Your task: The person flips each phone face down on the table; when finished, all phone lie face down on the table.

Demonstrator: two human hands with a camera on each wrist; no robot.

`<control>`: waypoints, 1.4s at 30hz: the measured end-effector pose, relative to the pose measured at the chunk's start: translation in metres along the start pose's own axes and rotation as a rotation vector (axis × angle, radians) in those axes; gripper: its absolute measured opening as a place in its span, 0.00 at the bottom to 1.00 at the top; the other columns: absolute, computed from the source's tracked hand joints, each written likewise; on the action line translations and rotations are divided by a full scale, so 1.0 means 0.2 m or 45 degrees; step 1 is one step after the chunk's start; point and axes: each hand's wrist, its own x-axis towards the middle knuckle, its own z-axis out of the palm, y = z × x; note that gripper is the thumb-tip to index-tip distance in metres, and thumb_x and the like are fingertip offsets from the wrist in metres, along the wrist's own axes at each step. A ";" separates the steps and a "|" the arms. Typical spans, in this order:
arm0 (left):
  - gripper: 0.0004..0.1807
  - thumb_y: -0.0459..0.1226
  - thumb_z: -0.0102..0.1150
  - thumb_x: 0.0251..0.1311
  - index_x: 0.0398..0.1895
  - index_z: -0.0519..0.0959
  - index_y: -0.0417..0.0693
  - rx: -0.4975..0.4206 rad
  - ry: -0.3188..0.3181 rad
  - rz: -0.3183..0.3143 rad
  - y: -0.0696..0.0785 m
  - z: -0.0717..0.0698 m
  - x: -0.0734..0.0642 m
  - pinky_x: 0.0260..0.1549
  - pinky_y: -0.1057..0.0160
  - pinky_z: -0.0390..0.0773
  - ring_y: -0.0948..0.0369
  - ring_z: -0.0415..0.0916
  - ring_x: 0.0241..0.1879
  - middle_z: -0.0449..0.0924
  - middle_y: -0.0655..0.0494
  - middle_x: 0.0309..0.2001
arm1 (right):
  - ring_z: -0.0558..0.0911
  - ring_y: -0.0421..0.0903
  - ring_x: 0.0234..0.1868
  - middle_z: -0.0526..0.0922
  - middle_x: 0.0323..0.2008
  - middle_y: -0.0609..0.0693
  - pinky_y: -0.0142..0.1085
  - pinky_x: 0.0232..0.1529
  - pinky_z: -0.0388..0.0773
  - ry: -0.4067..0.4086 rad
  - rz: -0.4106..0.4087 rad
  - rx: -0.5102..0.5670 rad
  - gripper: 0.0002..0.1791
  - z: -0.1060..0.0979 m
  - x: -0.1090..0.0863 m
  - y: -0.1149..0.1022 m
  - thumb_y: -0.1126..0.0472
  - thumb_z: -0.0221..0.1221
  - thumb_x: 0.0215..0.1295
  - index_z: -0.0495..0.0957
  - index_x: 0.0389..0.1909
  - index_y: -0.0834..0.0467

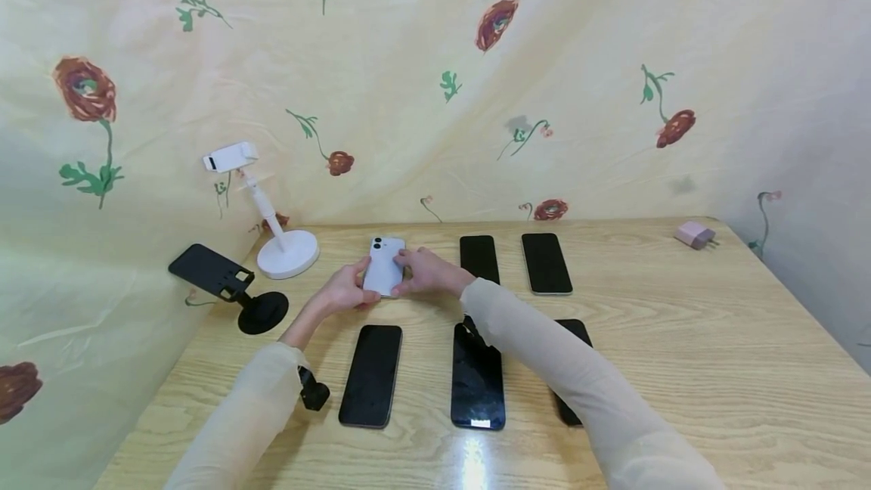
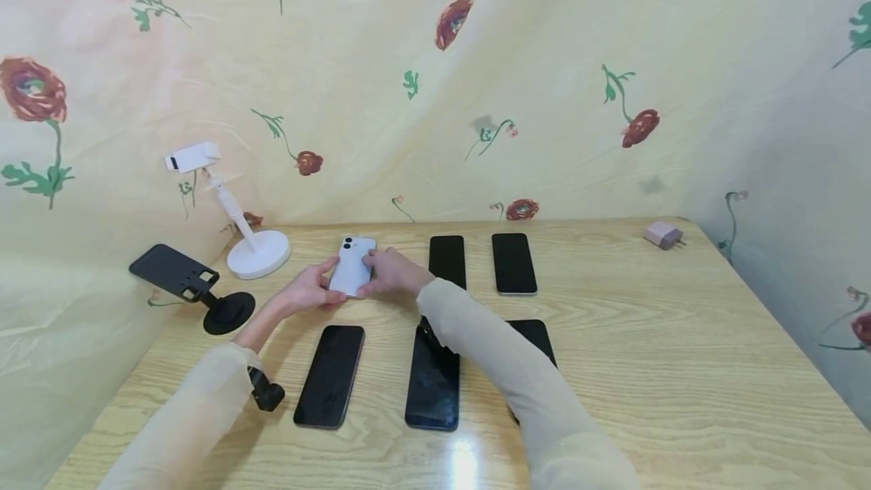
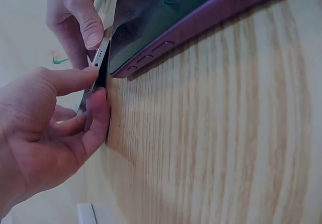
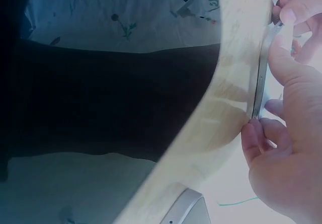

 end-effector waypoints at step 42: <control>0.51 0.44 0.68 0.62 0.77 0.49 0.32 0.431 -0.064 -0.084 0.03 -0.03 0.05 0.39 0.57 0.72 0.56 0.70 0.25 0.73 0.29 0.58 | 0.60 0.58 0.73 0.56 0.76 0.55 0.44 0.70 0.58 -0.054 0.088 -0.080 0.42 0.01 -0.02 -0.04 0.41 0.60 0.69 0.60 0.76 0.57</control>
